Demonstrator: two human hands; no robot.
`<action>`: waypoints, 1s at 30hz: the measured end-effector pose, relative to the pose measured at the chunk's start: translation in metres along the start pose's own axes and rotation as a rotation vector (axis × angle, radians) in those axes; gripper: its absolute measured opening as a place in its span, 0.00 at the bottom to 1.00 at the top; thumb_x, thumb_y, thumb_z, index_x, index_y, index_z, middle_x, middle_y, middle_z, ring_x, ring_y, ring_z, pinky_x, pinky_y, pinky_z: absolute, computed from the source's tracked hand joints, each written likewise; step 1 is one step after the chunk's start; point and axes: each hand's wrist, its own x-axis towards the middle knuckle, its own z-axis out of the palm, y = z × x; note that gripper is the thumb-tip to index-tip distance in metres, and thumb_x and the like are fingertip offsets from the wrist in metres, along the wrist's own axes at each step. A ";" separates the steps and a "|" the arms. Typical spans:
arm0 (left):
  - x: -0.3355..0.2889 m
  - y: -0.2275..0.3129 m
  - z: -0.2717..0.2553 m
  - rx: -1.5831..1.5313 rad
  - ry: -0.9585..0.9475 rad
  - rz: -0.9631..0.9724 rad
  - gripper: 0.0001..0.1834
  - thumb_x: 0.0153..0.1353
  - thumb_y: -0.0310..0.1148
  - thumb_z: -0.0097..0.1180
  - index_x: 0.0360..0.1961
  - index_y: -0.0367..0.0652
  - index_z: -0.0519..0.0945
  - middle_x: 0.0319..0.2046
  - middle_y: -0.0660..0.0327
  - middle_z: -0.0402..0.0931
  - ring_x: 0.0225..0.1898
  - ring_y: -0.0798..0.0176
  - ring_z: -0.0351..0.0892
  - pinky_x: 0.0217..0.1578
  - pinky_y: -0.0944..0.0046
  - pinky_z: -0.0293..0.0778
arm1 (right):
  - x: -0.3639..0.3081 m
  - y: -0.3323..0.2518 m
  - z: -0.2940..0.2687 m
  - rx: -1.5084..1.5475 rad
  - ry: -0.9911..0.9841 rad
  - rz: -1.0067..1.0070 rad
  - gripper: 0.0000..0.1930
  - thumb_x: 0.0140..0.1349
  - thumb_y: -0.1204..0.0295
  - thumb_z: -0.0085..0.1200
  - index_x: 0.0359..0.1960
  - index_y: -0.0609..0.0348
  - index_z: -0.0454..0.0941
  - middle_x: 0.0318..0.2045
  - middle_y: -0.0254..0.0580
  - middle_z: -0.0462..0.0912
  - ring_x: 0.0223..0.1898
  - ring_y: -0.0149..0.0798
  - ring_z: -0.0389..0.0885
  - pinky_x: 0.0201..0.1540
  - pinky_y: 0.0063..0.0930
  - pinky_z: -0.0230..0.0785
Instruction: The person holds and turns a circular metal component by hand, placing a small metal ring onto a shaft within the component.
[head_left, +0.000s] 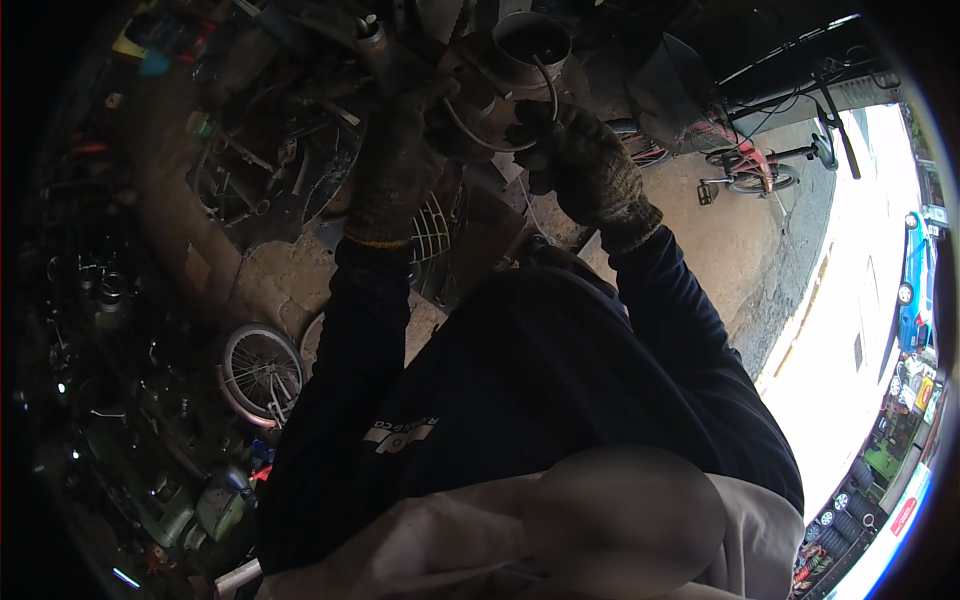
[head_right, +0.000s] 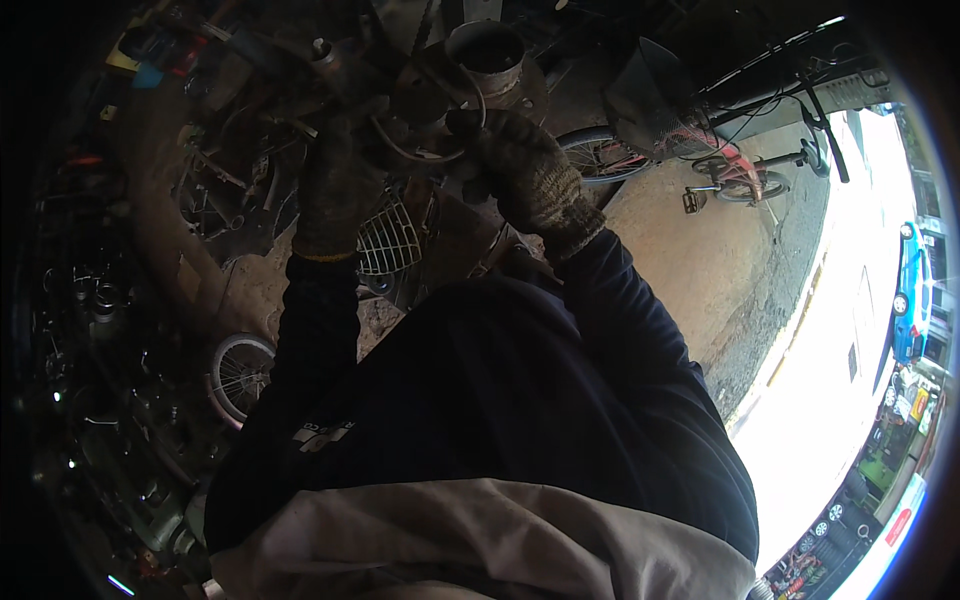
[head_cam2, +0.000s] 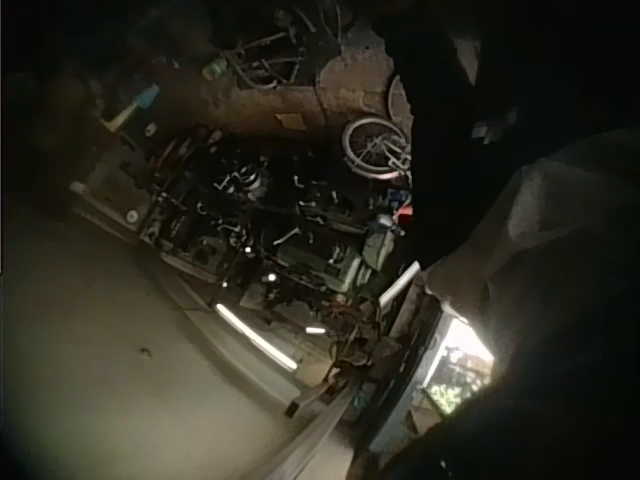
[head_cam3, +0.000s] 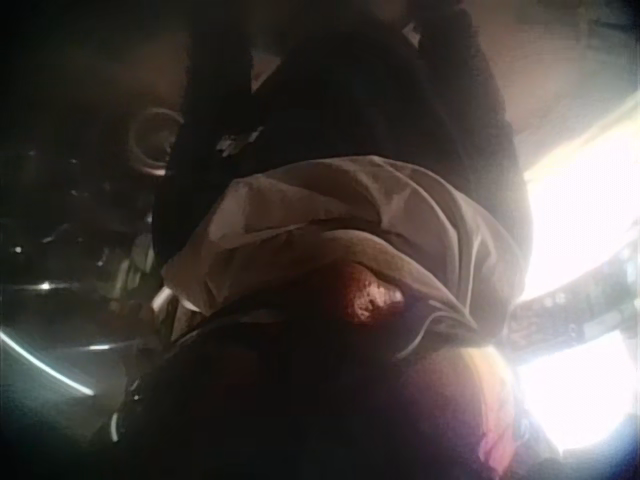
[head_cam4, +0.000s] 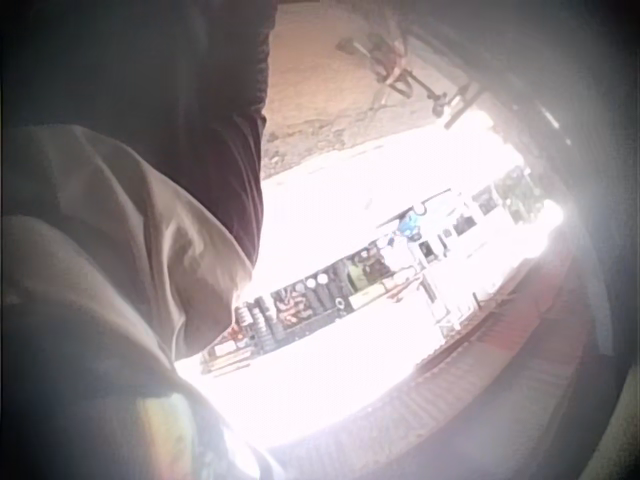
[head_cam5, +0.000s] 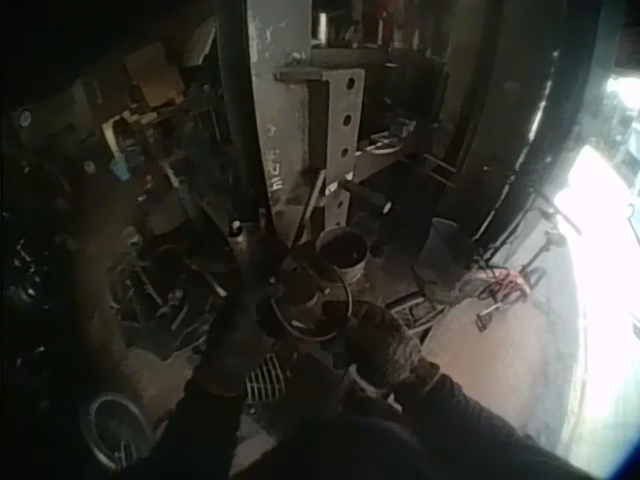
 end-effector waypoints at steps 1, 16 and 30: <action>-0.001 -0.004 -0.001 -0.129 -0.007 -0.054 0.24 0.73 0.42 0.58 0.58 0.31 0.75 0.49 0.54 0.79 0.53 0.56 0.82 0.55 0.54 0.81 | 0.001 0.000 0.001 -0.006 -0.019 0.011 0.36 0.53 0.80 0.64 0.68 0.56 0.70 0.59 0.47 0.79 0.54 0.49 0.81 0.51 0.38 0.81; 0.007 0.008 0.052 -0.049 0.275 -0.263 0.16 0.69 0.37 0.63 0.50 0.38 0.79 0.47 0.59 0.80 0.48 0.62 0.82 0.48 0.61 0.81 | -0.035 0.045 0.118 0.457 -0.170 0.539 0.19 0.73 0.60 0.54 0.56 0.61 0.78 0.35 0.41 0.86 0.33 0.39 0.87 0.34 0.32 0.80; -0.012 -0.111 0.017 0.457 -0.069 -0.346 0.10 0.62 0.31 0.63 0.43 0.42 0.80 0.48 0.59 0.79 0.53 0.54 0.77 0.52 0.56 0.76 | 0.025 0.048 0.065 0.351 -0.683 0.221 0.16 0.67 0.64 0.57 0.52 0.56 0.80 0.40 0.47 0.86 0.43 0.45 0.88 0.45 0.40 0.79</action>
